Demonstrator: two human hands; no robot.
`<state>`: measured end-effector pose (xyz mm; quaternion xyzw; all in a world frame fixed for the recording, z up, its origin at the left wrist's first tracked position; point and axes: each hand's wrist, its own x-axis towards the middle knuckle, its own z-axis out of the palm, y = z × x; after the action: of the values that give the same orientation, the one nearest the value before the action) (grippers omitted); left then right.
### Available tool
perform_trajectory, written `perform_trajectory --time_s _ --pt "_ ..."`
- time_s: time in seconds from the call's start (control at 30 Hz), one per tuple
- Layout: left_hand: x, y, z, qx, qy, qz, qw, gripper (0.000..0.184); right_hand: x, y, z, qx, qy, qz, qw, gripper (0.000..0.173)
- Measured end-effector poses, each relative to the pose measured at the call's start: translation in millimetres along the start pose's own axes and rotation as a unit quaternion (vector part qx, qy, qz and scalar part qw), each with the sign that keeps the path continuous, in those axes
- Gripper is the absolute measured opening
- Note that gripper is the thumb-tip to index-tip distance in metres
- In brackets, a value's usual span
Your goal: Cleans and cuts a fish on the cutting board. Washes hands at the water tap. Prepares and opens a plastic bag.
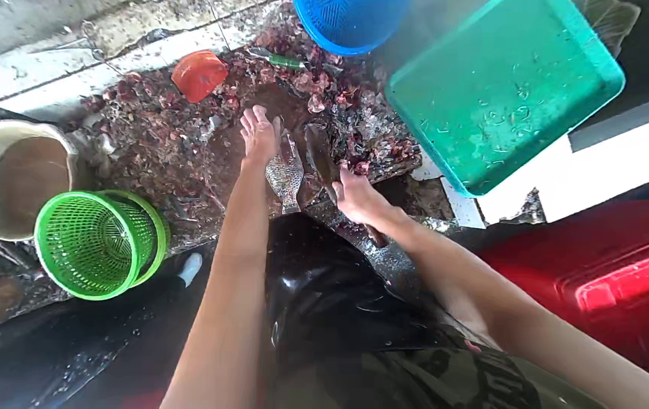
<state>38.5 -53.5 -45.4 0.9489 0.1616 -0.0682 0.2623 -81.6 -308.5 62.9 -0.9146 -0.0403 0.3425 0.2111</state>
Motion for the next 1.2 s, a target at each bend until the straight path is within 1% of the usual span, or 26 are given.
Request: perform_trajectory --time_s 0.13,0.23,0.33,0.43,0.57,0.63,0.7,0.77,0.8,0.87,0.9,0.93,1.0,1.1,1.13,1.2 --pt "14 -8 15 -0.012 0.016 -0.012 1.000 0.049 8 -5 28 -0.002 -0.058 0.014 0.998 0.036" --pt "14 -11 19 -0.022 0.029 -0.027 0.999 0.045 20 -3 47 0.015 -0.060 0.013 0.998 0.034" --pt "11 -13 21 -0.040 0.030 -0.038 0.998 0.044 42 -26 48 0.001 -0.062 0.032 0.998 0.035" --pt "13 -15 21 -0.049 0.027 -0.045 0.997 0.041 73 -47 58 0.017 -0.003 0.043 0.999 0.037" --pt "13 -17 23 -0.044 0.032 -0.055 0.997 0.040 116 -66 55 0.058 0.053 0.045 0.996 0.036" --pt "12 -14 22 -0.041 0.039 -0.059 0.997 0.042 116 -62 57 0.074 0.094 0.025 0.992 0.036" --pt "11 -10 21 -0.040 0.040 -0.065 0.996 0.045 91 -48 60 0.089 0.107 0.012 0.990 0.038" --pt "9 -10 21 -0.039 0.048 -0.066 0.996 0.051 53 -30 63 0.089 0.074 0.004 0.993 0.038" --pt "8 -11 22 -0.043 0.050 -0.068 0.996 0.057 40 -21 63 0.074 0.047 0.003 0.996 0.037" --pt "9 -10 22 -0.052 0.057 -0.068 0.995 0.071 24 -5 67 0.044 0.007 0.002 0.999 0.037" --pt "7 -11 23 -0.053 0.058 -0.069 0.994 0.073 18 -1 68 0.033 -0.002 -0.001 0.999 0.036" --pt "6 -10 23 -0.055 0.058 -0.069 0.994 0.073 17 -1 67 0.025 -0.013 0.000 1.000 0.036" --pt "8 -10 21 -0.060 0.060 -0.066 0.994 0.068 28 -14 62 0.020 -0.032 0.011 0.999 0.034" --pt "14 -12 22 -0.066 0.063 -0.060 0.994 0.058 69 -38 72 0.044 0.016 0.022 0.999 0.037" --pt "12 -13 23 -0.065 0.061 -0.062 0.994 0.057 74 -43 79 0.059 0.033 0.027 0.997 0.038" --pt "11 -13 20 -0.060 0.066 -0.057 0.994 0.059 69 -43 89 0.087 0.063 0.022 0.994 0.039"
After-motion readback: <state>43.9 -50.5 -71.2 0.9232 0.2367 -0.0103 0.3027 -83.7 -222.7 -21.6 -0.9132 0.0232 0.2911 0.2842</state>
